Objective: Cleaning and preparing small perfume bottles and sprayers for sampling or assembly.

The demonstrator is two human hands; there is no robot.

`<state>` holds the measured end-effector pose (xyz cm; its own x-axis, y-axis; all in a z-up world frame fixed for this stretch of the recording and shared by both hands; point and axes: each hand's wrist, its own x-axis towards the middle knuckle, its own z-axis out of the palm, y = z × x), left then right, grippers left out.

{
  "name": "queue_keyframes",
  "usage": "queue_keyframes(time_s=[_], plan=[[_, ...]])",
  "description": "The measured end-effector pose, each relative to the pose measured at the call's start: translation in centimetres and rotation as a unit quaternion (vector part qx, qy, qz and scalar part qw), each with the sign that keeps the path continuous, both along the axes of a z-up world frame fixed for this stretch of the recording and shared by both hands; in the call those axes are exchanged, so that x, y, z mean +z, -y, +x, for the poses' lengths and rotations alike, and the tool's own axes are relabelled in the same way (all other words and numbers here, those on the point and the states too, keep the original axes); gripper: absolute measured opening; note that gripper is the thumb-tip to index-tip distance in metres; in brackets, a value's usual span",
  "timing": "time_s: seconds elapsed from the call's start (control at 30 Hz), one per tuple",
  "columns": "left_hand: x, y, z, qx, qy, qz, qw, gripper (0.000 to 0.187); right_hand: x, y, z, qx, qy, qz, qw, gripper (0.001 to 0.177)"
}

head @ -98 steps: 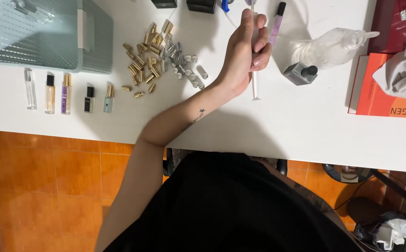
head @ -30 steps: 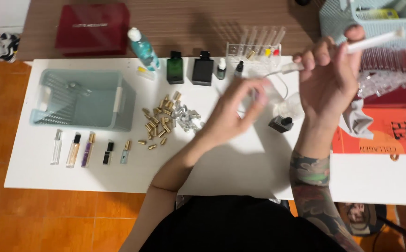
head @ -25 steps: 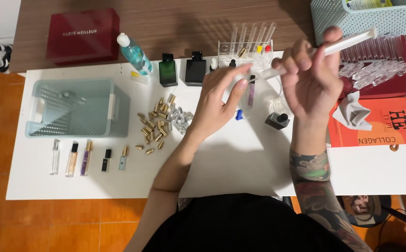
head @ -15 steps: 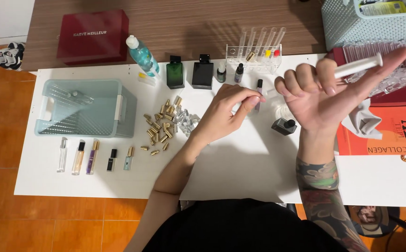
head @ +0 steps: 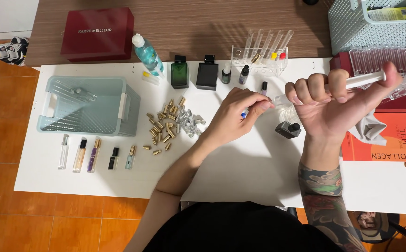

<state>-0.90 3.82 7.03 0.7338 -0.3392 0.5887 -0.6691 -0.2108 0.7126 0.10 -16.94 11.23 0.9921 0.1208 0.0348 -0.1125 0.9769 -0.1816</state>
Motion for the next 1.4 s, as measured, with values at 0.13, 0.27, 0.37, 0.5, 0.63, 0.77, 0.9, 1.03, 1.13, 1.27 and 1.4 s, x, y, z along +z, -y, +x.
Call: queue_keyframes(time_s=[0.13,0.27,0.37,0.5,0.63,0.77,0.9,1.03,1.13,1.27,1.4], plan=[[-0.4,0.3,-0.1,0.004,-0.025,0.001,1.0,0.007,-1.6,0.9,0.4,0.012,0.032,-0.038,0.999,0.083],[-0.3,0.2,-0.3,0.003,-0.017,-0.024,1.0,0.008,-3.3,2.0,0.7,0.025,0.075,-0.059,0.995,0.087],[-0.1,0.0,-0.6,-0.005,-0.035,-0.025,0.999,0.011,-4.6,2.7,0.9,0.033,0.12,-0.08,0.989,0.089],[0.0,-0.2,-0.8,-0.036,-0.101,-0.047,0.993,0.016,-5.0,3.0,0.8,0.039,0.187,-0.128,0.973,0.087],[-0.3,-0.6,-0.7,-0.082,-0.18,-0.056,0.979,0.02,-7.2,4.1,1.5,0.047,0.262,-0.13,0.955,0.087],[-0.5,-1.6,0.0,-0.127,-0.168,-0.089,0.974,0.024,-7.3,6.5,1.4,0.041,0.324,-0.101,0.94,0.088],[0.6,-3.0,-0.1,-0.107,-0.184,-0.119,0.97,0.027,-7.6,7.7,0.7,-0.022,0.309,-0.172,0.935,0.087],[0.5,-4.4,0.3,-0.103,-0.251,-0.18,0.945,0.027,-4.2,3.7,-0.1,-0.126,0.312,-0.43,0.838,0.076],[0.6,-5.2,0.6,-0.044,-0.226,-0.241,0.943,0.029,1.6,-0.7,-1.6,-0.129,0.379,-0.641,0.654,0.066],[0.3,-6.7,1.3,0.05,-0.188,-0.263,0.945,0.034,2.0,-3.2,-1.3,-0.04,0.365,-0.794,0.484,0.059],[0.4,-7.8,1.6,0.03,-0.144,-0.405,0.902,0.032,0.0,-4.0,0.0,0.109,0.349,-0.865,0.343,0.069]])
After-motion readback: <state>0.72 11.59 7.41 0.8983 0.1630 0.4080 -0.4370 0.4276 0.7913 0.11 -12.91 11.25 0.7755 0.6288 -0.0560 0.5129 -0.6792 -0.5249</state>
